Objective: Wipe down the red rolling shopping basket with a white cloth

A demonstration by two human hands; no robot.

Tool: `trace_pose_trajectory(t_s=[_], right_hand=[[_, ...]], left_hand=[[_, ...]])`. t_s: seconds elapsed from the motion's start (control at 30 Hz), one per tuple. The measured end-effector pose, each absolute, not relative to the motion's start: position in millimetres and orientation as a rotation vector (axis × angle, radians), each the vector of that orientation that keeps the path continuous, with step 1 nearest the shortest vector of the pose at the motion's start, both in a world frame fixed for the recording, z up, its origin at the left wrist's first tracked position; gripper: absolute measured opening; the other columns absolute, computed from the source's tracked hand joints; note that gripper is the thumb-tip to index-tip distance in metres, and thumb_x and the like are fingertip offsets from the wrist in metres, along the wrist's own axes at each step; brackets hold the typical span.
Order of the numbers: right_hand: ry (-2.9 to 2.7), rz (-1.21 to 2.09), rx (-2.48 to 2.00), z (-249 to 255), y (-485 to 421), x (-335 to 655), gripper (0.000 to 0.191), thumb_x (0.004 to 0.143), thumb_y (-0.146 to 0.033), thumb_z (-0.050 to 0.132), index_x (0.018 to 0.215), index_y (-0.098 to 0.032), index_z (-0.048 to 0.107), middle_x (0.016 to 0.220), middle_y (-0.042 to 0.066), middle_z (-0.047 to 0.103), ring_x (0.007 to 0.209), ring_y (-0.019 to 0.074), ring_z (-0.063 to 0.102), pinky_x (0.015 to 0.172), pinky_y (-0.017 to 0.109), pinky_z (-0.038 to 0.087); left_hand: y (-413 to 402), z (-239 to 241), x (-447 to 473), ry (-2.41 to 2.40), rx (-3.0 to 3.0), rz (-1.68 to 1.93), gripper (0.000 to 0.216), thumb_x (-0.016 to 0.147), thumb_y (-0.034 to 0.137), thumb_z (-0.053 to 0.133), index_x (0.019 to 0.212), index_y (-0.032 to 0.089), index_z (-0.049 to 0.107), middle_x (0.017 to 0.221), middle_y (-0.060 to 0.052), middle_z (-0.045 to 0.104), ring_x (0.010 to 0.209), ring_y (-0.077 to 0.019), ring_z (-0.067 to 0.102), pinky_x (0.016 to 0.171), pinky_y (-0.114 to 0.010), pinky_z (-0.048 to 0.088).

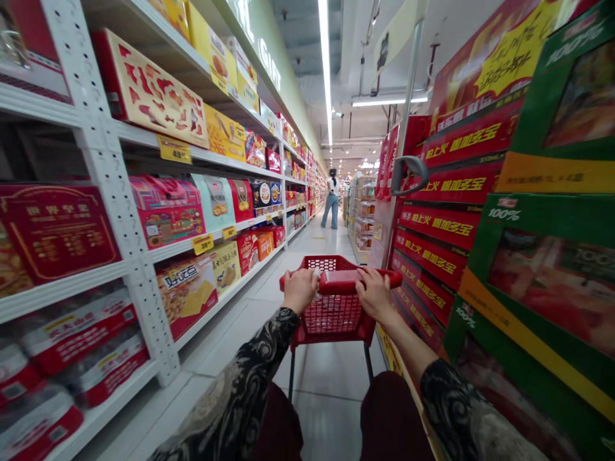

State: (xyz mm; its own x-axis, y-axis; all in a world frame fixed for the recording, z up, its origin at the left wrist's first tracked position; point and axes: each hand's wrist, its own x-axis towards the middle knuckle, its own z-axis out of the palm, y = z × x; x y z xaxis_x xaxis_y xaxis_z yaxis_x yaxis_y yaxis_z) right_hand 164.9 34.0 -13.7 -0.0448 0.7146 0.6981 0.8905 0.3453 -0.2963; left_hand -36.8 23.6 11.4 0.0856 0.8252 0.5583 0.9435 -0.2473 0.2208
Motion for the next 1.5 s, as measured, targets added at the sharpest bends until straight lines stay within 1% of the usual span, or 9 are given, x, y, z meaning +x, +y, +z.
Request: trace_pose_trajectory(t_s=[0.13,0.3,0.4,0.5,0.63,0.83,1.13,1.37,1.5], right_hand=[[-1.910,-0.277,-1.347,-17,32,147,0.038,0.085,-0.027,0.038,0.118,-0.019,0.055,0.128,0.011,0.053,0.121,0.0267,0.042,0.101,0.060,0.020],[-1.981,-0.398,-1.227,-33,33,157,0.039,0.084,-0.023,0.038,0.120,-0.020,0.053,0.128,0.010,0.053,0.121,0.0260,0.043,0.101,0.061,0.018],[-1.958,-0.437,-1.211,-33,35,159,0.038,0.084,-0.024,0.038,0.118,-0.019,0.055,0.127,0.011,0.054,0.120,0.0266,0.044,0.101,0.061,0.018],[-1.918,-0.450,-1.195,-25,36,147,0.039,0.083,-0.025,0.039,0.118,-0.018,0.055,0.128,0.012,0.053,0.119,0.0275,0.044,0.101,0.060,0.019],[-1.977,-0.415,-1.189,-20,35,138,0.037,0.083,-0.025,0.039,0.116,-0.018,0.057,0.124,0.012,0.056,0.118,0.0265,0.046,0.102,0.058,0.019],[-2.036,-0.372,-1.201,-29,36,158,0.041,0.082,-0.023,0.040,0.121,-0.017,0.053,0.130,0.011,0.051,0.123,0.0261,0.041,0.103,0.058,0.019],[-1.992,-0.335,-1.239,-29,40,147,0.043,0.079,-0.022,0.043,0.120,-0.016,0.054,0.129,0.013,0.052,0.124,0.0275,0.040,0.103,0.057,0.020],[-2.011,-0.340,-1.168,-33,38,150,0.047,0.076,-0.020,0.044,0.121,-0.013,0.052,0.130,0.014,0.050,0.126,0.0278,0.038,0.105,0.057,0.018],[-2.030,-0.351,-1.132,-35,36,149,0.049,0.074,-0.020,0.045,0.122,-0.011,0.051,0.131,0.016,0.049,0.126,0.0290,0.037,0.105,0.059,0.016]], left_hand=[[23,3,-30,-1.619,-2.174,-0.964,0.029,0.089,0.028,0.038,0.111,0.023,0.056,0.117,-0.005,0.062,0.108,-0.0190,0.054,0.102,-0.046,0.026],[19,-4,-54,-1.605,-2.147,-0.968,0.030,0.090,0.030,0.039,0.115,0.026,0.053,0.122,-0.004,0.059,0.112,-0.0188,0.052,0.107,-0.052,0.017],[17,-1,-57,-1.736,-2.066,-0.985,0.028,0.090,0.029,0.039,0.112,0.026,0.055,0.118,-0.003,0.062,0.109,-0.0195,0.054,0.105,-0.053,0.021],[16,0,-35,-1.634,-2.124,-0.964,0.027,0.089,0.027,0.040,0.110,0.025,0.056,0.119,-0.004,0.061,0.111,-0.0183,0.052,0.103,-0.048,0.028],[15,-3,-15,-1.523,-2.150,-0.977,0.031,0.089,0.027,0.039,0.116,0.025,0.053,0.125,-0.005,0.057,0.116,-0.0187,0.049,0.104,-0.049,0.027],[14,-6,-57,-1.668,-2.087,-0.991,0.031,0.089,0.029,0.039,0.117,0.027,0.053,0.124,-0.004,0.058,0.115,-0.0197,0.050,0.106,-0.053,0.020],[28,-10,-15,-1.551,-2.145,-0.984,0.033,0.088,0.029,0.041,0.118,0.022,0.052,0.126,-0.007,0.056,0.116,-0.0203,0.048,0.104,-0.046,0.028],[26,3,-56,-1.739,-2.123,-0.927,0.029,0.089,0.034,0.037,0.108,0.025,0.057,0.110,-0.004,0.065,0.103,-0.0210,0.056,0.105,-0.055,0.016],[20,10,-66,-1.764,-2.124,-0.850,0.029,0.090,0.033,0.035,0.103,0.024,0.059,0.106,-0.006,0.066,0.101,-0.0218,0.057,0.105,-0.055,0.016]])
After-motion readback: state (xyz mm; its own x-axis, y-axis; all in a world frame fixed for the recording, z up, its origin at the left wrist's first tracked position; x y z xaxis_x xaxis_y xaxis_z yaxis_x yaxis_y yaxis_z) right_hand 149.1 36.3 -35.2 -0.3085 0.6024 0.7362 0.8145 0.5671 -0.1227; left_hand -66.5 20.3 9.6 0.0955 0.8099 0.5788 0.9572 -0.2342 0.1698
